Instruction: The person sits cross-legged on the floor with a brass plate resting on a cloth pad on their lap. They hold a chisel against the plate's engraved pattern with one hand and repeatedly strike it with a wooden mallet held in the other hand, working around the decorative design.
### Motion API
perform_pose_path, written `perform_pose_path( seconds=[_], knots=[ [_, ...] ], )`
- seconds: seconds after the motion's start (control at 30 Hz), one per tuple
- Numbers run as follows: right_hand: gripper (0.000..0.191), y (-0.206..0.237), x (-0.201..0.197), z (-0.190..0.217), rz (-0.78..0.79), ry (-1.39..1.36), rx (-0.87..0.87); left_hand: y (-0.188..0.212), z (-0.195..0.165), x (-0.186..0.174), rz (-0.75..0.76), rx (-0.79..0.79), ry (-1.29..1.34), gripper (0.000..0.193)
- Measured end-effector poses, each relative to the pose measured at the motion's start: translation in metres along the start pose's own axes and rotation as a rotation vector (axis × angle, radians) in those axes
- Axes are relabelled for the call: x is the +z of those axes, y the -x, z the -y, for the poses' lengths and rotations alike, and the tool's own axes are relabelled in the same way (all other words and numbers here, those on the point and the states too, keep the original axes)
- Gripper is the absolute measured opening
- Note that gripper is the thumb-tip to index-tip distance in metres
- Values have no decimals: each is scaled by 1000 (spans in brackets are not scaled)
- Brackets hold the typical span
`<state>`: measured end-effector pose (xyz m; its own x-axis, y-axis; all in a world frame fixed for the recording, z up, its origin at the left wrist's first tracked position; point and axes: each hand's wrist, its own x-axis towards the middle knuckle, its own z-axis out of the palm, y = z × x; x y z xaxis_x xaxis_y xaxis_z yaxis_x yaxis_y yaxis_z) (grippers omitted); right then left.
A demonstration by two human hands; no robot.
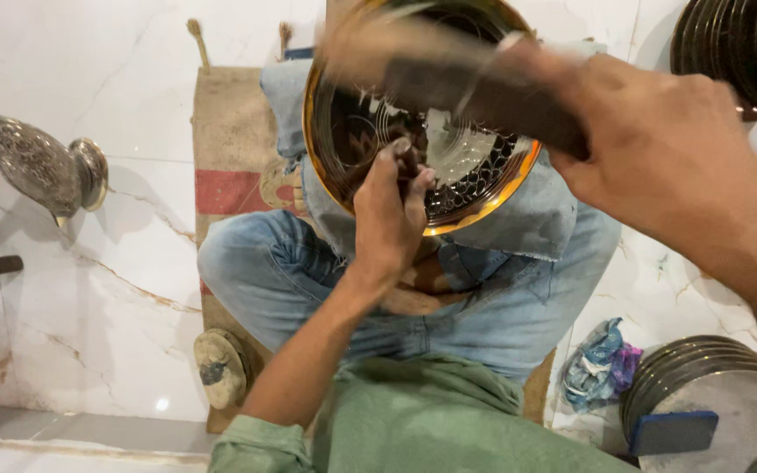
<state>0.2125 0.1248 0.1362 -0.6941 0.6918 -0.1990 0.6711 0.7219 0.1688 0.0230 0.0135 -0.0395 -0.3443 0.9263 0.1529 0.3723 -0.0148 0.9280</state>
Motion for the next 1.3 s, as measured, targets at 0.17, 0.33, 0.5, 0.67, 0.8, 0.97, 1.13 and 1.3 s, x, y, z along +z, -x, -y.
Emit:
perform_pose_path(
  seconds=[0.17, 0.33, 0.5, 0.67, 0.8, 0.97, 1.13, 1.3],
  knots=[
    [75, 14, 0, 1, -130, -137, 72, -14, -1, -10, 163, 113, -41, 36],
    [71, 35, 29, 1, -178, -259, 192, -35, 0, -11, 374, 226, -41, 40],
    [76, 81, 89, 12, -177, -364, 406, -54, 3, -14, 658, 280, -22, 39],
    [78, 120, 153, 55, -294, -564, 565, -77, 5, -9, 929, 453, -15, 43],
    [76, 145, 195, 103, -500, -964, 863, -88, 0, -1, 1166, 512, 35, 44],
    [65, 156, 219, 140, -338, -724, 936, -96, -12, 1, 1319, 506, -32, 39],
    [93, 157, 212, 148, -408, -1054, 957, -103, -19, -6, 1209, 340, 11, 51],
    [103, 153, 196, 143, -409, -1326, 979, -108, -22, 0, 1292, 401, -133, 54]
  ],
)
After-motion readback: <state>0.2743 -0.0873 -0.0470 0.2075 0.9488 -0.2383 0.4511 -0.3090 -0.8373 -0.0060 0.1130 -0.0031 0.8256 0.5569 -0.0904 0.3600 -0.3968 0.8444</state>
